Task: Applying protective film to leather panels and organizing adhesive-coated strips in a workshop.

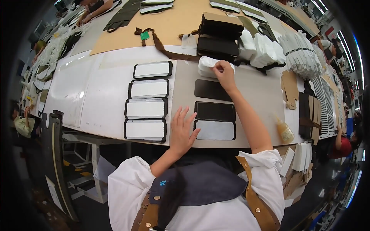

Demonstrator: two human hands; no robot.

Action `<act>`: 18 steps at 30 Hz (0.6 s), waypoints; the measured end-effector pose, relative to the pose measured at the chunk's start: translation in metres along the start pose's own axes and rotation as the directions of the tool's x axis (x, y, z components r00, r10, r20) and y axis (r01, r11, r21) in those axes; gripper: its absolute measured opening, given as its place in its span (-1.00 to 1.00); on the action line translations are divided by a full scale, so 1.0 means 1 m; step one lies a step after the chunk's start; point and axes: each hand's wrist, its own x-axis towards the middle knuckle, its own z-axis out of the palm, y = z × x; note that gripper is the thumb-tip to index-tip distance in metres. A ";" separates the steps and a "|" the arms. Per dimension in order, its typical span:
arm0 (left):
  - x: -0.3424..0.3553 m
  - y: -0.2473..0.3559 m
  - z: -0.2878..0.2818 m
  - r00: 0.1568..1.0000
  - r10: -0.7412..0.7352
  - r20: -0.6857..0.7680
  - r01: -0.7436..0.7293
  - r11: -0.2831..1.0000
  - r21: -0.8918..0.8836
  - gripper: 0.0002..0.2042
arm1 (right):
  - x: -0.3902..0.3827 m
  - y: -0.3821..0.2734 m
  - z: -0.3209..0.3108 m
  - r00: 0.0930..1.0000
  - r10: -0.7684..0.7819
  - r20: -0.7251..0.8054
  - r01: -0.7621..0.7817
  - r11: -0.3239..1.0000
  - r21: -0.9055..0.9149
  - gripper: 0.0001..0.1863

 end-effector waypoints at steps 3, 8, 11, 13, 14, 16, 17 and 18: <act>0.000 -0.001 0.001 1.000 -0.003 -0.013 0.003 1.000 -0.008 -0.51 | 0.010 0.010 -0.021 0.863 0.487 0.134 -0.480 0.710 0.515 -0.79; 0.003 0.000 0.000 0.999 0.019 -0.048 -0.021 0.999 -0.034 -0.52 | 0.009 0.048 -0.074 0.677 0.694 -0.244 -0.062 0.384 0.921 -0.79; 0.010 0.005 -0.001 0.998 -0.019 -0.058 0.001 0.959 -0.284 -0.51 | -0.005 -0.025 -0.095 0.761 0.486 -0.428 0.014 0.649 0.761 -0.82; 0.028 0.023 -0.003 0.999 -0.032 -0.036 0.011 0.870 -0.493 -0.50 | -0.039 -0.070 -0.091 0.848 0.363 -0.386 -0.051 0.780 0.624 -0.85; 0.037 0.036 0.001 0.995 -0.095 -0.004 0.063 0.690 -0.721 -0.48 | -0.060 -0.091 -0.084 0.894 0.306 -0.327 -0.093 0.842 0.532 -0.87; 0.050 0.040 0.006 0.990 -0.130 0.055 0.108 0.443 -0.890 -0.46 | -0.088 -0.125 -0.077 0.979 -0.104 -0.173 0.135 0.975 0.177 -0.89; 0.055 0.035 0.010 0.961 -0.175 0.215 0.261 0.314 -0.913 -0.44 | -0.095 -0.139 -0.074 0.971 -0.230 -0.061 0.234 0.970 0.063 -0.86; 0.059 0.032 0.013 0.906 -0.204 0.371 0.407 0.177 -0.896 -0.43 | -0.101 -0.148 -0.072 0.938 -0.339 0.070 0.342 0.939 -0.035 -0.82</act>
